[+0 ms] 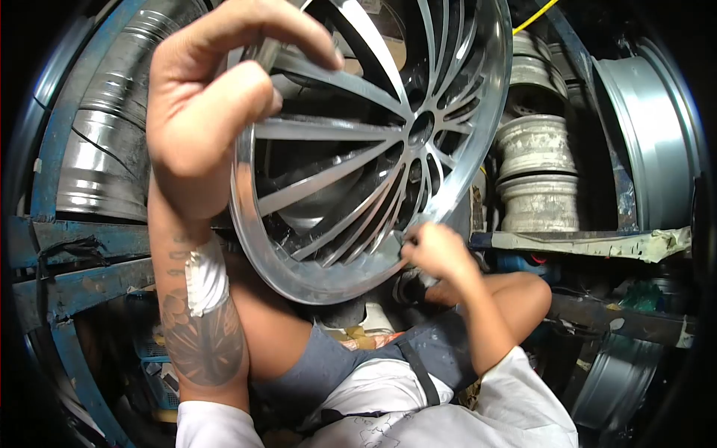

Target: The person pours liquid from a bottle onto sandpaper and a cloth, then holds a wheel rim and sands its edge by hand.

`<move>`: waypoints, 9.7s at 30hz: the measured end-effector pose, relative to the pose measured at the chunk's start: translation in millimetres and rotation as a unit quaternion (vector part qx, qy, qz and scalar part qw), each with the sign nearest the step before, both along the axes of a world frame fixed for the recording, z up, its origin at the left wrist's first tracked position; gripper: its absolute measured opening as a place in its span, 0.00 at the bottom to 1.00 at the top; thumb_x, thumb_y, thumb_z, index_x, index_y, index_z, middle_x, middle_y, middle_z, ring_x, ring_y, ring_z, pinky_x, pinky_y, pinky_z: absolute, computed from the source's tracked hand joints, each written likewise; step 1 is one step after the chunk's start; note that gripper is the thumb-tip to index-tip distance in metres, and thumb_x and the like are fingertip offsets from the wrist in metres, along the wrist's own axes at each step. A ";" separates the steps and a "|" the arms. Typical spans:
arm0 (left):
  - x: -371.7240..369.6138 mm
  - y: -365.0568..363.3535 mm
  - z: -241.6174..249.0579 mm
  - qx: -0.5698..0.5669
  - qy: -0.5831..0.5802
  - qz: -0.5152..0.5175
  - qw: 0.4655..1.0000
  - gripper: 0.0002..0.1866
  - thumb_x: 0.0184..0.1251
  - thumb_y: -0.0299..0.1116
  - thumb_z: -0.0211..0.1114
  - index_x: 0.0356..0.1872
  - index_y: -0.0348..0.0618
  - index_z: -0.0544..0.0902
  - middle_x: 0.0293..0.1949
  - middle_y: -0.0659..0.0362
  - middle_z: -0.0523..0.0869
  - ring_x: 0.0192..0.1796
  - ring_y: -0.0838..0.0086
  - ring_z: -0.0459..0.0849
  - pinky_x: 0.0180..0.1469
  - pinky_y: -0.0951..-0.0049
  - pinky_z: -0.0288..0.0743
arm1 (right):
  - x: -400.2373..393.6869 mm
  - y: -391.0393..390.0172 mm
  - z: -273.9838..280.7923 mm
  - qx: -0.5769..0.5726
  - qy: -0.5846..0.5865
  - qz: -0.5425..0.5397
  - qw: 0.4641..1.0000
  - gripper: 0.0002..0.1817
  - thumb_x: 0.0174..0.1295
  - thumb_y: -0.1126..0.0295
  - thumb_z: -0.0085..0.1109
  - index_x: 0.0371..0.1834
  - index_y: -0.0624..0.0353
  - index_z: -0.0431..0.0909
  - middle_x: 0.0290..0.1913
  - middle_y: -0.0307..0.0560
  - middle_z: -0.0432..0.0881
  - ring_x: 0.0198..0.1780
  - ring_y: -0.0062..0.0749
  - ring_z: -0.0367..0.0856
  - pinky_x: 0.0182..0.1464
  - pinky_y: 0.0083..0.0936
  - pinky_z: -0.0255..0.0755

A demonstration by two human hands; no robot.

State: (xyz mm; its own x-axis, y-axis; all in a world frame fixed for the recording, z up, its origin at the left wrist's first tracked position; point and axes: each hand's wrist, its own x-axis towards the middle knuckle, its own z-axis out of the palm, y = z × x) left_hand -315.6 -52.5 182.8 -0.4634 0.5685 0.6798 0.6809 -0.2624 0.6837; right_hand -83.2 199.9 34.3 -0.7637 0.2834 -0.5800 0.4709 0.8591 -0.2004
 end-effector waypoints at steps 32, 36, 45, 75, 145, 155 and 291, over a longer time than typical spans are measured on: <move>-10.6 -52.0 -22.9 0.120 -0.336 0.127 0.925 0.10 0.66 0.27 0.58 0.24 0.39 0.78 0.33 0.51 0.88 0.33 0.69 0.87 0.42 0.72 0.86 | 12.4 -29.8 -19.4 -0.172 0.091 -0.040 0.980 0.14 0.52 0.62 0.68 0.42 0.49 0.93 0.41 0.55 0.92 0.47 0.52 0.91 0.52 0.45 0.84; -52.5 -99.3 -33.7 0.101 -0.308 0.074 0.943 0.09 0.67 0.26 0.57 0.27 0.38 0.81 0.33 0.51 0.88 0.33 0.67 0.88 0.42 0.69 0.88 | 11.4 -49.9 -23.7 -0.176 0.120 -0.067 0.975 0.12 0.52 0.67 0.65 0.38 0.55 0.91 0.40 0.59 0.91 0.45 0.54 0.92 0.50 0.48 0.84; -55.5 -114.1 -37.0 0.120 -0.393 0.061 0.910 0.24 0.66 0.28 0.57 0.64 0.29 0.76 0.48 0.46 0.88 0.46 0.61 0.89 0.54 0.63 0.86 | 8.0 -64.3 -35.5 -0.206 0.122 -0.045 0.970 0.17 0.55 0.60 0.67 0.45 0.54 0.90 0.39 0.58 0.91 0.45 0.55 0.91 0.50 0.48 0.84; -35.8 -78.0 -45.2 0.062 -0.184 0.144 0.970 0.18 0.84 0.25 0.54 0.70 0.42 0.77 0.62 0.46 0.85 0.61 0.64 0.87 0.66 0.66 0.82 | 8.3 -36.1 -20.1 -0.146 0.103 -0.036 0.983 0.21 0.55 0.58 0.68 0.49 0.55 0.90 0.38 0.60 0.90 0.44 0.53 0.91 0.51 0.45 0.84; 30.8 -14.5 -10.7 0.018 -0.127 0.185 0.974 0.18 0.65 0.20 0.71 0.56 0.36 0.87 0.53 0.58 0.90 0.55 0.76 0.87 0.59 0.76 0.79 | 21.9 -72.9 -0.5 -0.070 0.090 -0.037 0.993 0.22 0.58 0.60 0.64 0.52 0.62 0.88 0.40 0.67 0.89 0.46 0.56 0.91 0.53 0.44 0.83; 48.8 15.3 -4.4 0.100 -0.132 0.184 0.969 0.21 0.54 0.16 0.70 0.53 0.33 0.87 0.48 0.55 0.90 0.49 0.74 0.87 0.53 0.75 0.81 | 22.1 -35.9 -25.0 -0.155 0.074 -0.126 0.977 0.21 0.62 0.60 0.64 0.56 0.57 0.87 0.45 0.67 0.89 0.51 0.60 0.89 0.58 0.49 0.81; -6.4 86.5 23.2 -0.037 -0.001 0.146 0.989 0.36 0.54 0.05 0.42 0.58 0.40 0.90 0.62 0.53 0.89 0.73 0.66 0.79 0.76 0.67 0.71 | 44.1 45.1 86.2 -0.678 0.522 -0.218 0.470 0.26 0.71 0.74 0.59 0.73 0.63 0.73 0.27 0.42 0.77 0.25 0.19 0.73 0.27 0.18 0.69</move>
State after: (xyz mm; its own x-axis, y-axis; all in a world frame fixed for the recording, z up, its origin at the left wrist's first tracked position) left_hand -322.0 33.9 206.0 -0.6171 0.4578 0.6400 0.7186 -0.0034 0.6954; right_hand -39.1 245.0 120.5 -0.8732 0.4559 0.1722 -0.4195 -0.5234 -0.7416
